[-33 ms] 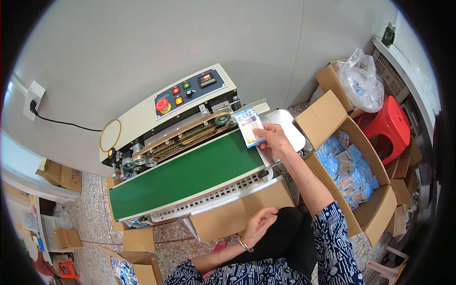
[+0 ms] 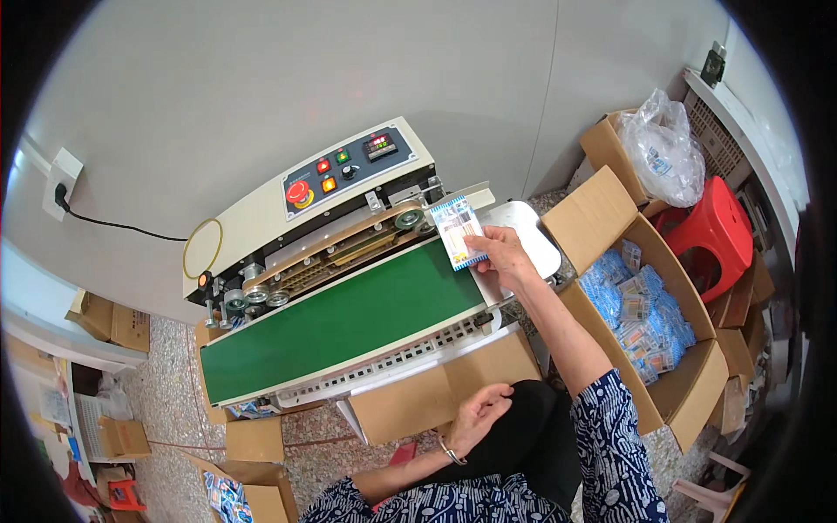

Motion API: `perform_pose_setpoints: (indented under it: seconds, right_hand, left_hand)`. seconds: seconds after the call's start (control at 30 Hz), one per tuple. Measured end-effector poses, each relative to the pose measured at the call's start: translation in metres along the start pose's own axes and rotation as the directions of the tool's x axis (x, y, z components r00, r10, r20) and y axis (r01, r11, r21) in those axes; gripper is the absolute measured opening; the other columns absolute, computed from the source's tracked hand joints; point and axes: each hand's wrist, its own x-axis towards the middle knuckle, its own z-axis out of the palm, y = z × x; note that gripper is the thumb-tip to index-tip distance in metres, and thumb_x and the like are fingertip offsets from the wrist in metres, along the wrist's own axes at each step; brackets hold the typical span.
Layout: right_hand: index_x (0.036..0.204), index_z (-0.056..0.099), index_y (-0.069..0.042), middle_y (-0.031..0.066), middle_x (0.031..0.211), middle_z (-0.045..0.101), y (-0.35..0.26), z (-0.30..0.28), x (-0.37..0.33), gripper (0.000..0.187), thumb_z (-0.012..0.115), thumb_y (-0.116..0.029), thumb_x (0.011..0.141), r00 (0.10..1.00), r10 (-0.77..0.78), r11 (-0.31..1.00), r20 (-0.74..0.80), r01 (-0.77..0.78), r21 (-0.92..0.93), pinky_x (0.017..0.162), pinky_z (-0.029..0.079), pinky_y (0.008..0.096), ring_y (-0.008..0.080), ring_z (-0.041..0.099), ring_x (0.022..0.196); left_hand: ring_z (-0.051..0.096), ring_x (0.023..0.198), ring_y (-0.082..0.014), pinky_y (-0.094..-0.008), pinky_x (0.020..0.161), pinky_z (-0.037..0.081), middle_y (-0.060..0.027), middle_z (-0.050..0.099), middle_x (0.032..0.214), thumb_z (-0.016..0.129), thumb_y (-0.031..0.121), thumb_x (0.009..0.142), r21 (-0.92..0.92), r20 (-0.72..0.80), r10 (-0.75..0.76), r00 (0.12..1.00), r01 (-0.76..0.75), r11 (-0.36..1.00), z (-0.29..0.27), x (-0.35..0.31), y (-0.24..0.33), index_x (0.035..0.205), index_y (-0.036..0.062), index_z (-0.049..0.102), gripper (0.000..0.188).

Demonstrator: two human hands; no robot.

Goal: Sealing individual plastic bags using a heat sealer and organizing them into cardboard boxes.

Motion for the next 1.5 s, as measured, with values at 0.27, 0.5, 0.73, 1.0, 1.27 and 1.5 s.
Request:
perform_pose_setpoints:
  seconds: [0.27,0.5,0.73,1.0,1.27,1.5]
  right_hand:
    - [0.082,0.063,0.001,0.0072,0.068,0.063,0.004,0.011,0.009,0.016,0.062,-0.015,0.082,1.0,0.021,0.996,0.002,-0.021,-0.081,0.038,0.037,0.0188,0.0078,0.054,0.049]
    - [0.086,0.065,0.0,0.0066,0.066,0.062,0.009,0.041,0.011,0.017,0.064,-0.016,0.08,0.992,0.07,0.987,0.105,-0.054,-0.153,0.037,0.038,0.0193,0.0077,0.053,0.046]
    - [0.069,0.063,0.001,0.0148,0.062,0.062,0.01,0.082,-0.006,0.032,0.057,-0.03,0.075,0.961,-0.102,0.921,0.258,0.189,-0.34,0.047,0.051,0.0348,0.0218,0.064,0.055]
    - [0.072,0.059,0.001,0.0175,0.066,0.061,-0.013,-0.001,-0.09,0.026,0.06,-0.024,0.078,0.816,-0.297,0.296,0.495,0.572,-0.765,0.057,0.05,0.0422,0.0348,0.062,0.068]
    - [0.083,0.063,-0.004,0.0192,0.081,0.062,0.003,-0.326,-0.145,0.018,0.056,-0.018,0.075,0.712,-0.638,0.296,-0.294,-0.126,-0.947,0.071,0.047,0.0475,0.0371,0.06,0.082]
    - [0.088,0.056,0.0,0.0181,0.088,0.06,0.043,-0.382,-0.137,0.018,0.056,-0.017,0.08,0.62,-0.743,0.209,-0.252,-0.142,-0.968,0.077,0.045,0.0446,0.0355,0.057,0.09]
  left_hand:
    - [0.054,0.098,-0.0103,-0.0233,0.087,0.044,-0.0049,0.057,0.112,0.055,0.008,0.089,0.082,0.074,-0.019,0.997,0.013,0.997,0.005,0.006,-0.009,0.117,0.0015,0.049,0.03]
    - [0.056,0.087,-0.0089,-0.0224,0.077,0.047,-0.0042,0.059,0.103,0.058,0.006,0.087,0.081,0.042,-0.032,0.999,0.029,0.996,0.005,-0.008,-0.015,0.112,0.0011,0.052,0.027]
    - [0.055,0.092,-0.0123,-0.0248,0.08,0.046,-0.0078,0.058,0.107,0.058,0.002,0.085,0.228,-0.024,-0.197,0.98,0.197,0.954,0.016,-0.001,-0.016,0.115,0.0002,0.051,0.03]
    - [0.056,0.093,-0.0138,-0.0254,0.08,0.045,-0.0103,0.058,0.11,0.053,0.0,0.087,0.155,-0.029,-0.074,0.997,0.078,0.985,0.041,0.012,-0.008,0.113,-0.0032,0.052,0.026]
    - [0.054,0.101,-0.0182,-0.0279,0.085,0.043,-0.0112,0.058,0.111,0.053,-0.005,0.083,0.455,0.223,0.189,0.956,-0.274,0.847,0.089,0.031,-0.019,0.107,-0.0026,0.055,0.024]
    - [0.055,0.101,-0.0264,-0.0352,0.091,0.04,-0.012,0.062,0.105,0.059,-0.002,0.077,0.674,0.325,0.275,0.905,-0.425,0.604,0.098,0.038,-0.024,0.099,-0.001,0.06,0.022]
